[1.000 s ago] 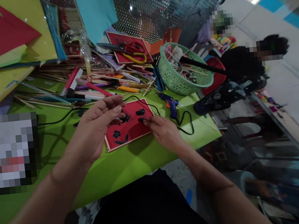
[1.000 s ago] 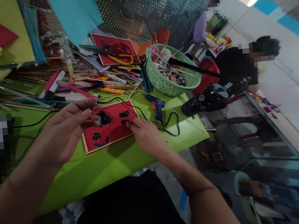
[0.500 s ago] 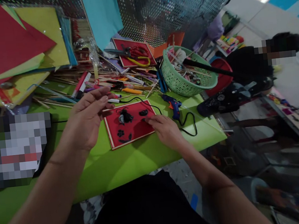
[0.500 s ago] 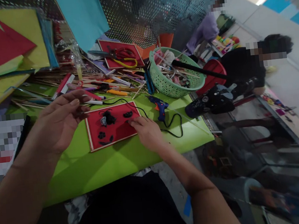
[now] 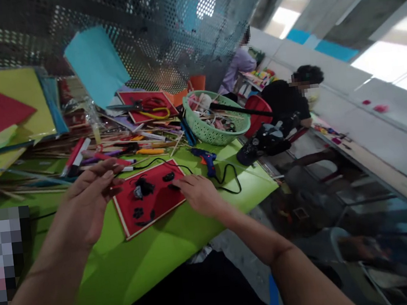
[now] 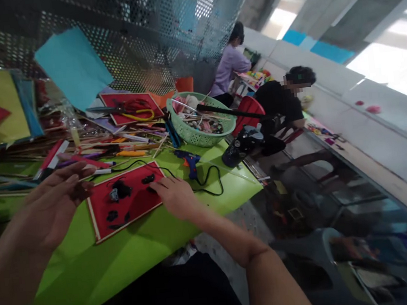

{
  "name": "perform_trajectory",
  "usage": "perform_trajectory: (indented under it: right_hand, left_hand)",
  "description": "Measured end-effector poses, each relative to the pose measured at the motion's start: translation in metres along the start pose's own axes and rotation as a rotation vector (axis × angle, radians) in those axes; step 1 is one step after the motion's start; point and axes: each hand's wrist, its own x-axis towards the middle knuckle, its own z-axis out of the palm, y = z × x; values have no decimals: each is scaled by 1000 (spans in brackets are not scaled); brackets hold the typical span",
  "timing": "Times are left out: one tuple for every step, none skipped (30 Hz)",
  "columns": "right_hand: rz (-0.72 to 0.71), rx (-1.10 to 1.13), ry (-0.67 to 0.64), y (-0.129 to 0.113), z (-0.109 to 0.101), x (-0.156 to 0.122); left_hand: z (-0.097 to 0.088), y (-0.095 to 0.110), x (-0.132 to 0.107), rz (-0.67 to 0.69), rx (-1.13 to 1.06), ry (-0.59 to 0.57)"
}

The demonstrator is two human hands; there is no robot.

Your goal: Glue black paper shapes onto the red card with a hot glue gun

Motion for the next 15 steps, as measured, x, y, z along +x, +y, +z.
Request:
perform_trajectory:
  right_hand:
    - [11, 19, 25, 1, -2, 1]
    - [18, 38, 50, 3, -6, 1]
    - [23, 57, 79, 6, -10, 3]
    - [28, 77, 113, 10, -16, 5]
    - [37, 100, 152, 16, -24, 8]
    - [53, 122, 199, 24, -32, 12]
    - [73, 142, 247, 35, -42, 18]
    - [97, 156, 288, 47, -52, 25]
    - [141, 147, 328, 62, -63, 34]
    - [184, 114, 351, 78, -74, 43]
    - [250, 71, 367, 95, -84, 54]
    - [328, 27, 355, 112, -94, 65]
    - [408, -15, 318, 130, -104, 77]
    - [493, -60, 259, 148, -112, 88]
    - [584, -113, 173, 164, -118, 98]
  left_hand:
    - [0, 0, 0, 0, 4, 11]
    - [0, 0, 0, -3, 9, 20]
    - [0, 0, 0, -8, 15, 25]
    - [0, 1, 0, -19, 23, 27]
    - [0, 1, 0, -31, 31, 22]
    - [0, 1, 0, -39, 39, 16]
    - [0, 1, -1, -48, 47, 12]
    - [0, 2, -1, -54, 54, 12]
    - [1, 2, -2, -67, 60, 7]
    - [1, 3, -3, -81, 66, 2]
    - [1, 4, -3, -99, 70, -5]
    - [2, 5, -4, -119, 75, -12]
    - [2, 5, -5, -140, 80, -19]
    - [2, 6, -5, -158, 86, -25]
    - [1, 6, -5, -174, 92, -26]
